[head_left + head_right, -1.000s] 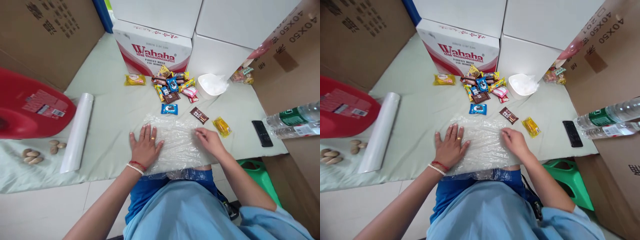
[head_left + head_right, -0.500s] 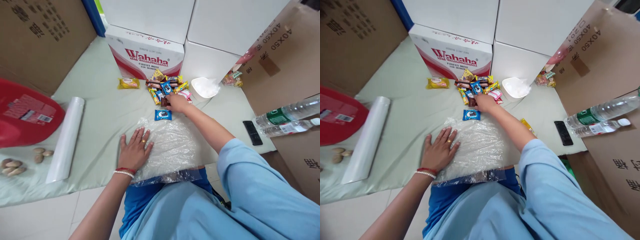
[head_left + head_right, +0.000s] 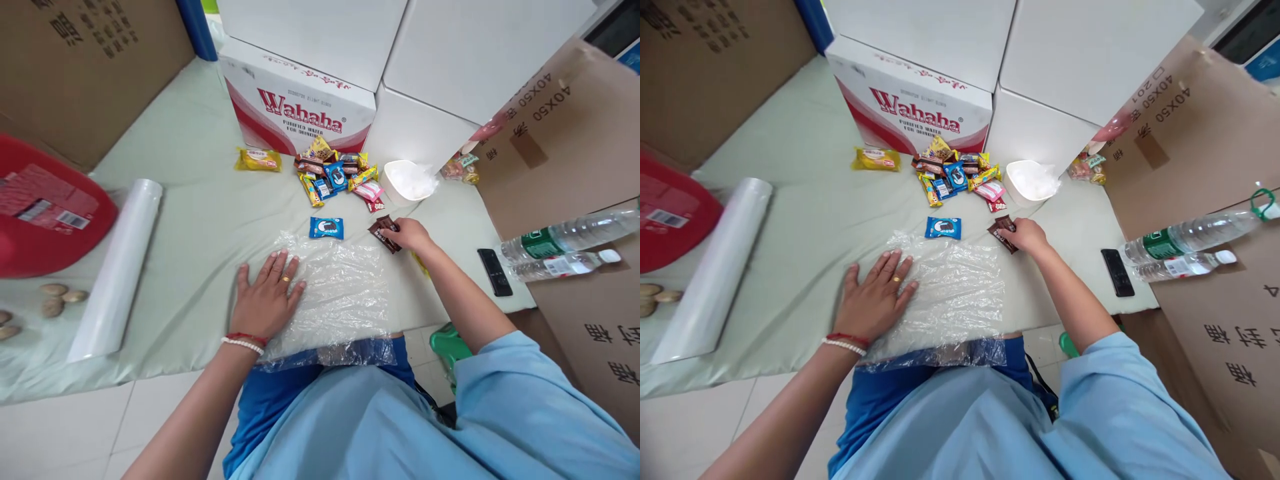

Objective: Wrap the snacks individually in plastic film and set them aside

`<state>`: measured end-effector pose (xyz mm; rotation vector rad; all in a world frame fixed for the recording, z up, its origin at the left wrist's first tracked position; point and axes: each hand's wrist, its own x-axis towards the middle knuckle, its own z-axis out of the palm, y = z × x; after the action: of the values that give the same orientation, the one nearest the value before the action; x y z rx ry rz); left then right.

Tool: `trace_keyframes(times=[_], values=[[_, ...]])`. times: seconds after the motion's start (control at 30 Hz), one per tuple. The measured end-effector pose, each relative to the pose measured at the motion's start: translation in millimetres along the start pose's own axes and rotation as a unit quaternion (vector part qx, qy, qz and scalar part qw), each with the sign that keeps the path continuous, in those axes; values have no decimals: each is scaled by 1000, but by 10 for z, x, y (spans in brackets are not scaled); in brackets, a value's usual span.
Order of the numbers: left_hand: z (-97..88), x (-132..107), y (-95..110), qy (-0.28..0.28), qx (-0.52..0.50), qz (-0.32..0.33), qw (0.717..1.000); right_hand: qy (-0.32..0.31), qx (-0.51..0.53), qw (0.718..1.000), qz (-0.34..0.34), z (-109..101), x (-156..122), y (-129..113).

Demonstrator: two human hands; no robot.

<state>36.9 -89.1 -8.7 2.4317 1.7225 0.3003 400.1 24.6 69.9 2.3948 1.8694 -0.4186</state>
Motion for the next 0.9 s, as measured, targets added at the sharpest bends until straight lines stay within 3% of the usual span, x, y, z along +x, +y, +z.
trace_keyframes(times=[0.1,0.17,0.27,0.33,0.4,0.47,0.53,0.63,0.77,0.9], values=[[4,-4,-2,-5,4,-1,1000,4,18,1000,8,69,-5,40],[4,-5,-7,-7,5,1,1000,11,126,992,21,64,-11,153],[0,-2,-9,-2,3,-4,1000,-17,317,948,31,20,-11,365],[-1,2,-6,3,3,-8,1000,-33,374,926,35,-29,3,475],[2,6,-2,4,2,-7,1000,-17,341,939,38,-90,29,517],[7,8,-2,4,1,-3,1000,18,224,974,35,-138,54,466],[13,9,-6,4,2,-1,1000,40,75,996,28,-141,60,320],[13,9,-12,3,4,-5,1000,35,-53,998,-8,-38,13,26],[-11,9,1,-6,4,-8,1000,8,-25,997,-73,133,-105,-118],[-29,7,15,-4,4,-9,1000,34,30,997,-58,163,-194,95]])
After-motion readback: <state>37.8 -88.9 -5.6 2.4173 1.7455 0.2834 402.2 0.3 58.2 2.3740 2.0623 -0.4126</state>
